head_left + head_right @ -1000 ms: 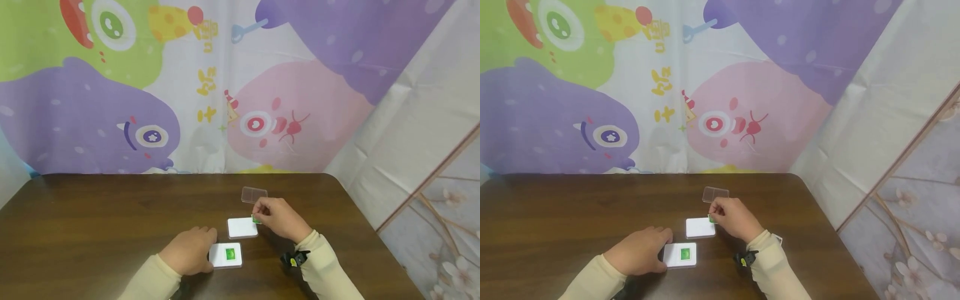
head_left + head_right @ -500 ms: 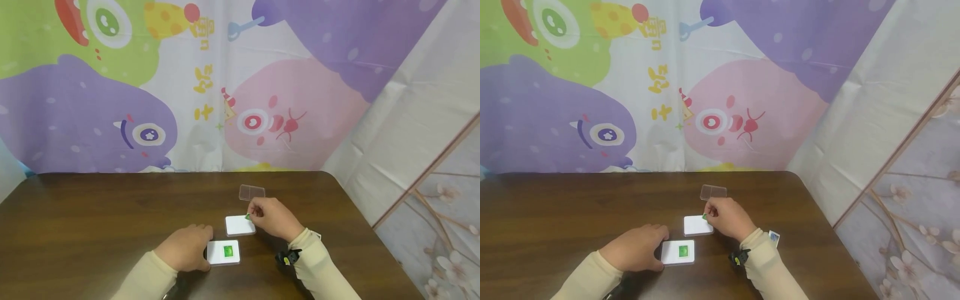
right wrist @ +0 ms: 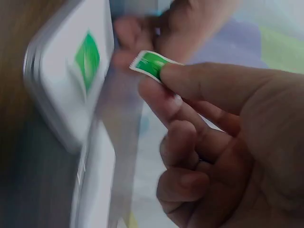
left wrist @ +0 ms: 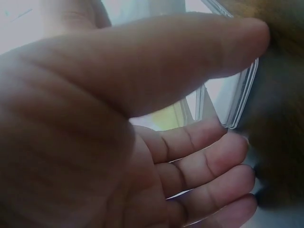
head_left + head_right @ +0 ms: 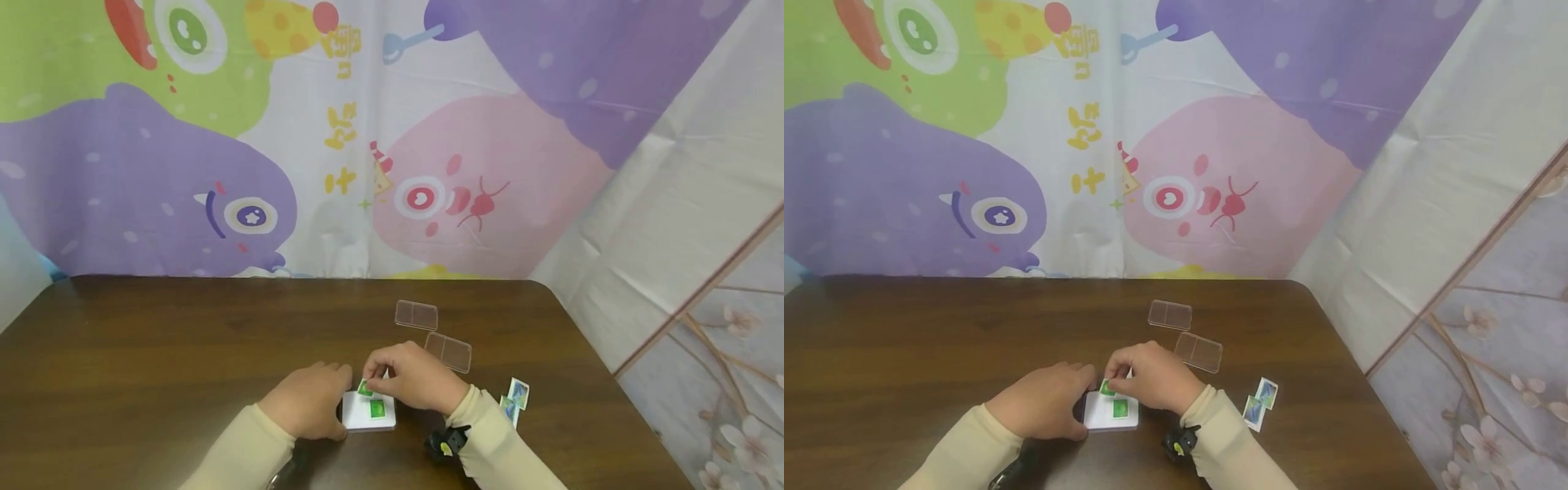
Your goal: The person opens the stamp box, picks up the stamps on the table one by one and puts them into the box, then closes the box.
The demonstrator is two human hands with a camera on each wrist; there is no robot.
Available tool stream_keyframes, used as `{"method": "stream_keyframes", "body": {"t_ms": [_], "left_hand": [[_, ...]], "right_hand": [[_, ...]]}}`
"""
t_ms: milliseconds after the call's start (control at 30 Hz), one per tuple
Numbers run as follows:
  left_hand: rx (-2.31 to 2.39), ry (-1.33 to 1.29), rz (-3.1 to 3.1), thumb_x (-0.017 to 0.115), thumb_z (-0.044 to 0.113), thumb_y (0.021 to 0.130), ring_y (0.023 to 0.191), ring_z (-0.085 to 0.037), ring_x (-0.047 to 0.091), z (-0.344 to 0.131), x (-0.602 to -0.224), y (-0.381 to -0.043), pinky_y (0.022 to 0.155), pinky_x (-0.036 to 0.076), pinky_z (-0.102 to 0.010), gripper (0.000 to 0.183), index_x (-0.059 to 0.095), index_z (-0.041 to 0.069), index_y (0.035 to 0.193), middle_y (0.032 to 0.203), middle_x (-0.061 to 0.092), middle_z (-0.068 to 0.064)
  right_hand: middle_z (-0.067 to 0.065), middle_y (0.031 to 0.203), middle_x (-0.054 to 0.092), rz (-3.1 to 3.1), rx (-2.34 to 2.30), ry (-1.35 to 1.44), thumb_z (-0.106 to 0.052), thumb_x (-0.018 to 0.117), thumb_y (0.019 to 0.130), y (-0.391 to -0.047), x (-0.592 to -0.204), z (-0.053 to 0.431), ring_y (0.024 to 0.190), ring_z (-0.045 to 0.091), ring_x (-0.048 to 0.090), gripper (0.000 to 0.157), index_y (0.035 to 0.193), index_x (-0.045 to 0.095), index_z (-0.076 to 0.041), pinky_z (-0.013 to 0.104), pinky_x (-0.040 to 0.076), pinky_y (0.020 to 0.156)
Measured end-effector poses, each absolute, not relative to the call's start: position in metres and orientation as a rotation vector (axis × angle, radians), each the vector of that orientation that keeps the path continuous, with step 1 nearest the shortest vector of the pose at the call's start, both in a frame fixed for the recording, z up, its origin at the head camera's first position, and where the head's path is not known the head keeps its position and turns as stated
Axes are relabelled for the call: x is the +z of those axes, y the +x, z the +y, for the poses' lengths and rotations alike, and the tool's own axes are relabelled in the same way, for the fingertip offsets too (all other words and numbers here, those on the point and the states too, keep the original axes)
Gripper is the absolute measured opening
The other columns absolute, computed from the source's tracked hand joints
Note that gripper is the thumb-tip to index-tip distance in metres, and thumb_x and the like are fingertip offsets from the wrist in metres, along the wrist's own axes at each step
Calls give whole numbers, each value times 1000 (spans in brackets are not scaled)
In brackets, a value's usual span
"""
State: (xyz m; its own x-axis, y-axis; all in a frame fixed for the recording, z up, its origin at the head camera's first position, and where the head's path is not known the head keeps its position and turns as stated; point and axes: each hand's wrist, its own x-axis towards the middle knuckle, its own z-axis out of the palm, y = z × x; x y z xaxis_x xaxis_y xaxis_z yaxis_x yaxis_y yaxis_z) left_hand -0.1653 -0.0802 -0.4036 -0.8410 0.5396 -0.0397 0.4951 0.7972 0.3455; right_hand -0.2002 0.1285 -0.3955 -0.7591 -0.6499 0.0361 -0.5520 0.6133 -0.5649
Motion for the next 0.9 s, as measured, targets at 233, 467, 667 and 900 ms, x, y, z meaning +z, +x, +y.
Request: {"method": "stream_keyframes", "body": {"t_ms": [233,467,667,900], "left_hand": [[481,794,2786,97,25,63,90,-24,58,-78,-399,-165,82,53,-45,56,57,10,99,92,60,-2],[513,766,2771,98,26,62,94,-25,59,-79,-399,-166,83,53,-45,57,56,12,98,92,59,0],[502,750,2779,99,27,62,103,-30,62,-80,-399,-166,91,53,-48,58,60,10,102,101,64,-4],[486,733,2789,99,28,62,102,-29,62,-79,-400,-166,91,53,-48,60,60,10,102,101,64,-4]], "right_hand": [[-15,79,64,2487,-845,-923,-9,78,92,-196,-402,112,72,-3,56,11,86,71,-17,18,50,68],[-17,77,64,2512,-759,-977,-11,77,93,-192,-407,105,68,-3,54,13,86,69,-18,17,48,65],[-17,82,60,2675,-550,-1089,-18,80,91,-191,-408,102,72,-2,51,17,83,65,-23,17,45,69],[-13,84,59,2744,-440,-1109,-20,83,88,-191,-409,102,76,-1,50,16,86,68,-21,16,45,69]]}}
